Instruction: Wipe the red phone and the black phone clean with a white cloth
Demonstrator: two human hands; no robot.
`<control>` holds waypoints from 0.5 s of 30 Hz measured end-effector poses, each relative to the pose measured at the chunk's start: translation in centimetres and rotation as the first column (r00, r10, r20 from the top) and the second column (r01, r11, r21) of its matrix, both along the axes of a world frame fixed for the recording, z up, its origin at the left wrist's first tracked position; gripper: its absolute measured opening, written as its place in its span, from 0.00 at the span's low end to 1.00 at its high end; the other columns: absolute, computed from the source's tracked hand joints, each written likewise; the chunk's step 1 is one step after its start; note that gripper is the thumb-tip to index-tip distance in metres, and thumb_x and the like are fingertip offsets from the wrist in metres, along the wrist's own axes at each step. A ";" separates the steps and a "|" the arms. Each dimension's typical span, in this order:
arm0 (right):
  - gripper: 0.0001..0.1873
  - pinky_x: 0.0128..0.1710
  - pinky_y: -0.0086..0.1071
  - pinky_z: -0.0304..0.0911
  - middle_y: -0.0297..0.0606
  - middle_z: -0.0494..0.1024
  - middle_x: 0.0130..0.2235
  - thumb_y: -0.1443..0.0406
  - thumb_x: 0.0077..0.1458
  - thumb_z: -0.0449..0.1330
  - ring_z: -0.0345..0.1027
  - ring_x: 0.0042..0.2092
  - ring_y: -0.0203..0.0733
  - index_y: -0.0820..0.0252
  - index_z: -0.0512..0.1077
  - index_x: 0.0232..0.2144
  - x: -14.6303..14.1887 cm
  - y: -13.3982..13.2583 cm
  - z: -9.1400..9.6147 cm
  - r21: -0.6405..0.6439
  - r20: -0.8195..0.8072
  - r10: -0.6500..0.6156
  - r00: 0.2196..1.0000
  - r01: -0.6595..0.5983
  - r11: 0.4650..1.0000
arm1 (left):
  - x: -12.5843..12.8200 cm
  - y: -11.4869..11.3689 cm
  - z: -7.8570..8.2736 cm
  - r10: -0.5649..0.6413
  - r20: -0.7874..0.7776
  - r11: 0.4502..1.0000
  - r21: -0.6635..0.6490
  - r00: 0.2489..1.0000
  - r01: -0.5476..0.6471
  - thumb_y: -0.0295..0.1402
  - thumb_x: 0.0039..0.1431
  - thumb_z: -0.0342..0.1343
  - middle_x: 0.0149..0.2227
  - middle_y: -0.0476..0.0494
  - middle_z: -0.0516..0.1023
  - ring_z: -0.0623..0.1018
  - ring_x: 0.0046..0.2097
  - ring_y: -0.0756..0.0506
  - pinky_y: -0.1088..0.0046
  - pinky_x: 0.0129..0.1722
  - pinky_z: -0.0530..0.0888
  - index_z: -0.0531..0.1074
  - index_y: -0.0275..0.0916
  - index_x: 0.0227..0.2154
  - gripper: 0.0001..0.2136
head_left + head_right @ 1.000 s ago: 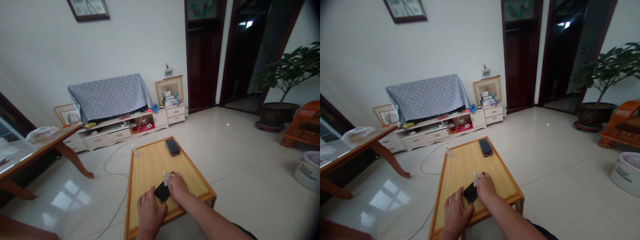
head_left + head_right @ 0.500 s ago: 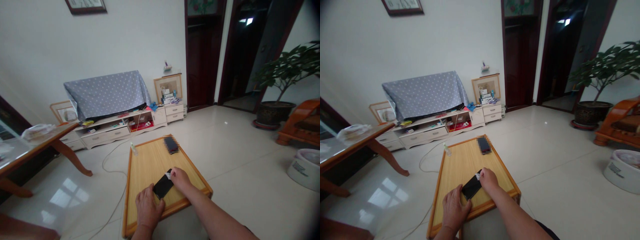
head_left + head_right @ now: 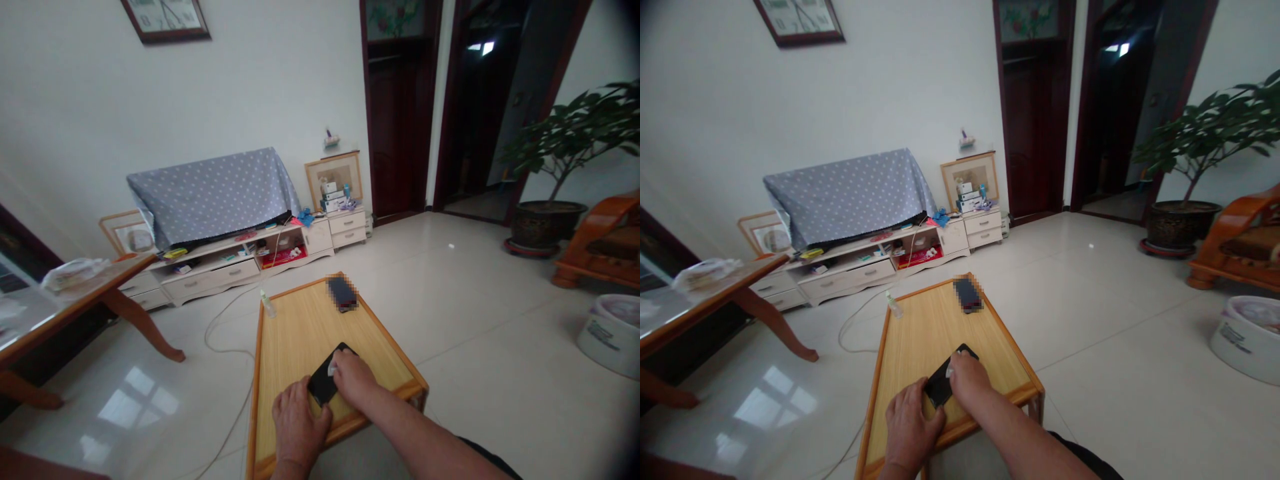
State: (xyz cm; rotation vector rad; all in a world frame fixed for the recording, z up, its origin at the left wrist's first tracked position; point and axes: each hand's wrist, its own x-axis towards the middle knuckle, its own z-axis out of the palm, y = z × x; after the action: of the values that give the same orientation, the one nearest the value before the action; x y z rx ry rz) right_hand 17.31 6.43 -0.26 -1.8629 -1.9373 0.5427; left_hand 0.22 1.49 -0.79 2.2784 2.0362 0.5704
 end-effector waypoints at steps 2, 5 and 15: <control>0.13 0.37 0.31 0.54 0.44 0.75 0.43 0.72 0.56 0.54 0.70 0.42 0.43 0.60 0.72 0.43 1.6 1.0 0.2 -0.005 0.011 -0.075 0.997 0.075 0.997 | 0.1 -0.1 0.2 0.003 -0.005 1.000 -0.012 1.000 -0.003 0.35 0.51 0.57 0.52 0.38 0.76 0.71 0.57 0.38 0.58 0.61 0.56 0.70 0.40 0.53 0.24; 0.09 0.36 0.31 0.53 0.44 0.75 0.43 0.70 0.57 0.55 0.70 0.42 0.43 0.60 0.72 0.40 2.7 1.3 0.3 -0.012 0.014 -0.099 0.995 0.099 0.995 | 0.0 -0.1 0.3 -0.006 -0.012 1.000 -0.017 1.000 0.005 0.35 0.52 0.56 0.52 0.37 0.76 0.71 0.57 0.38 0.58 0.61 0.56 0.70 0.40 0.54 0.24; 0.07 0.39 0.32 0.55 0.42 0.73 0.43 0.68 0.58 0.55 0.68 0.45 0.43 0.58 0.73 0.36 3.4 0.7 0.1 0.011 -0.050 -0.204 0.978 0.205 0.979 | 0.6 0.1 0.8 -0.027 -0.107 1.000 -0.018 0.994 0.025 0.43 0.58 0.53 0.51 0.39 0.77 0.72 0.55 0.39 0.58 0.58 0.60 0.71 0.41 0.54 0.23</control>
State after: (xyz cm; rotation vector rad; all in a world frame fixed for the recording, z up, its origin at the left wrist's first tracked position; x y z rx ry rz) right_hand 20.68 7.09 -0.13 -1.9902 -1.6888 0.5010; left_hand 0.79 1.60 0.06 2.3717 2.0452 0.4365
